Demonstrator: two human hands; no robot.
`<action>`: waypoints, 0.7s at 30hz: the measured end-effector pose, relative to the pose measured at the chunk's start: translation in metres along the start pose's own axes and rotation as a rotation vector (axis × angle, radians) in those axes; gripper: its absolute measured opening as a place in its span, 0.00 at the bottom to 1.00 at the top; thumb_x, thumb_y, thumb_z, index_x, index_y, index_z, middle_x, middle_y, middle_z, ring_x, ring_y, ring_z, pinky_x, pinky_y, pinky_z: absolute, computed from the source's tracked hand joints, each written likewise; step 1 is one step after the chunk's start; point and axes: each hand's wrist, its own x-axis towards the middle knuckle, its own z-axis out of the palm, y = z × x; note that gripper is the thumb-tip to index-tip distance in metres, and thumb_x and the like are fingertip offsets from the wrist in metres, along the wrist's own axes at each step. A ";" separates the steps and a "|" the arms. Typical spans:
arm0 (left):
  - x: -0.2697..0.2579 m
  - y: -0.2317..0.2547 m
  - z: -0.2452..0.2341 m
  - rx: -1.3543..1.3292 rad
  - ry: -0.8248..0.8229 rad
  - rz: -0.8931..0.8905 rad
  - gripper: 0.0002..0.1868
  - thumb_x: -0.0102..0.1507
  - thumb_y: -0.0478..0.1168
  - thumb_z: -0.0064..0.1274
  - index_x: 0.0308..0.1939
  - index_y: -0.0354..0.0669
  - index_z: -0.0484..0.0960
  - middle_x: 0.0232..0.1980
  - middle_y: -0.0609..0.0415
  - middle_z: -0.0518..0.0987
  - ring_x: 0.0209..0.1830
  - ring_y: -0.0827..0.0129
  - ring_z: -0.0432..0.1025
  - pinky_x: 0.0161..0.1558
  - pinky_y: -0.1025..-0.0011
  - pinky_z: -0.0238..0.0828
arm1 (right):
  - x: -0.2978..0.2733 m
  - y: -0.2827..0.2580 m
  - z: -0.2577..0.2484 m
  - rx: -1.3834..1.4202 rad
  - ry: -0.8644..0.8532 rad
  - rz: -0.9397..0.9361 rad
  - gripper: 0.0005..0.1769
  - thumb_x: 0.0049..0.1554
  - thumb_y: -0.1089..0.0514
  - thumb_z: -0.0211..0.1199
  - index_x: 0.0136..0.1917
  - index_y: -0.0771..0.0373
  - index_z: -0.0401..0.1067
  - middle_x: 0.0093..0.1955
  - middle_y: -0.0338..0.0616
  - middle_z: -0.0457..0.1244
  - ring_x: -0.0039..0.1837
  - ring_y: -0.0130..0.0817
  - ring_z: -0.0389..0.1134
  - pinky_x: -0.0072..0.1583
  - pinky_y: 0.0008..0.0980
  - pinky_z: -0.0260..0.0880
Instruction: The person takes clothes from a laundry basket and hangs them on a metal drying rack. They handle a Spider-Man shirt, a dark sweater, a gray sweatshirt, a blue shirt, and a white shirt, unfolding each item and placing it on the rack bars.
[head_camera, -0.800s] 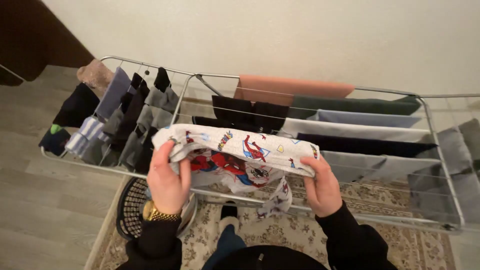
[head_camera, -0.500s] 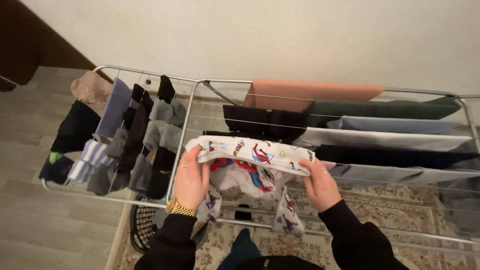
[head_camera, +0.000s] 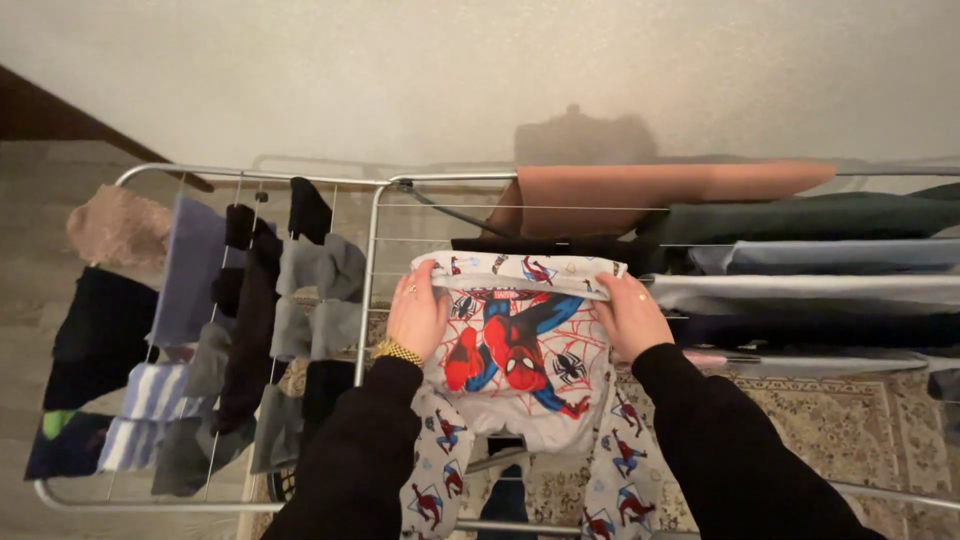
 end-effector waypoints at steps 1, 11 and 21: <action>0.004 -0.008 0.011 -0.002 -0.007 0.002 0.36 0.62 0.39 0.54 0.73 0.35 0.58 0.67 0.37 0.74 0.71 0.52 0.66 0.76 0.53 0.51 | 0.004 0.004 0.010 0.000 -0.003 0.007 0.28 0.61 0.50 0.61 0.73 0.53 0.64 0.67 0.54 0.63 0.76 0.49 0.60 0.78 0.44 0.57; 0.015 -0.013 0.010 -0.021 -0.271 -0.136 0.44 0.66 0.43 0.48 0.80 0.40 0.42 0.76 0.39 0.65 0.78 0.56 0.58 0.78 0.46 0.37 | 0.020 0.018 0.039 -0.077 -0.165 0.156 0.37 0.58 0.45 0.63 0.78 0.50 0.58 0.71 0.47 0.64 0.84 0.41 0.51 0.81 0.42 0.49; 0.024 -0.016 0.010 -0.004 -0.303 -0.212 0.43 0.68 0.54 0.47 0.81 0.50 0.44 0.64 0.55 0.77 0.75 0.61 0.60 0.76 0.34 0.22 | 0.037 0.011 0.035 -0.137 -0.356 0.305 0.49 0.59 0.30 0.57 0.85 0.41 0.43 0.73 0.47 0.64 0.82 0.41 0.51 0.80 0.49 0.41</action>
